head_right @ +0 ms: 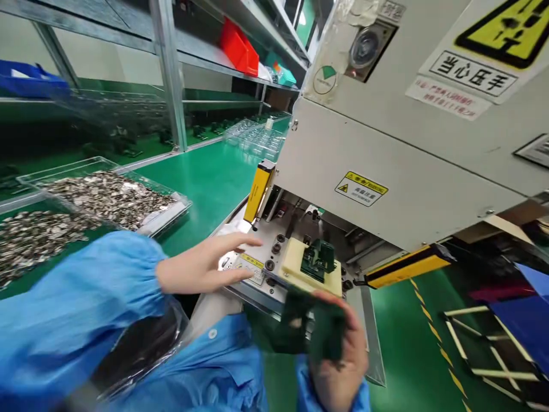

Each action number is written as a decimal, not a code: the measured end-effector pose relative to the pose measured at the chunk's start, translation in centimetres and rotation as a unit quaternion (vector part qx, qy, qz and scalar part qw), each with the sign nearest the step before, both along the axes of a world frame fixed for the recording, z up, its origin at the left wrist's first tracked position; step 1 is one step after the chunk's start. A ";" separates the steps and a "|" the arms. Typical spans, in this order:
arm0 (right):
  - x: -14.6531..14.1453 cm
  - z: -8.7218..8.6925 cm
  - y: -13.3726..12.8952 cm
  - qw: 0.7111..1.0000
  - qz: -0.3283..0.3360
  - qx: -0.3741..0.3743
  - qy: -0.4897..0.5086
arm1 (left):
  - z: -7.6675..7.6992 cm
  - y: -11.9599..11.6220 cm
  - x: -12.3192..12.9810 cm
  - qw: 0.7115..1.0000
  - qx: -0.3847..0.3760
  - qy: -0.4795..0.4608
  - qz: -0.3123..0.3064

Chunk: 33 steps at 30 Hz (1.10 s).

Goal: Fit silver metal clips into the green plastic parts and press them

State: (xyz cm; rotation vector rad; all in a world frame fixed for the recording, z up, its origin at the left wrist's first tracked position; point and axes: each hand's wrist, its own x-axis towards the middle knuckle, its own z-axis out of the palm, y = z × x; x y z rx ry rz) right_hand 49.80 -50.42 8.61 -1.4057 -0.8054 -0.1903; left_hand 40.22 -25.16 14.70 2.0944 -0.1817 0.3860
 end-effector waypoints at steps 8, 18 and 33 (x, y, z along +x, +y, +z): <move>6.2 -0.2 -5.1 0.948 -0.310 0.036 0.067 | 0.0 -6.7 12.8 0.997 -0.029 0.067 0.005; 11.6 3.2 -0.1 0.963 -0.076 -0.260 0.006 | -1.9 2.2 -1.3 0.985 -0.120 0.080 0.099; 7.0 -4.7 -13.6 0.819 -0.408 -0.394 0.087 | -9.0 3.9 -3.2 0.968 -0.126 0.211 0.054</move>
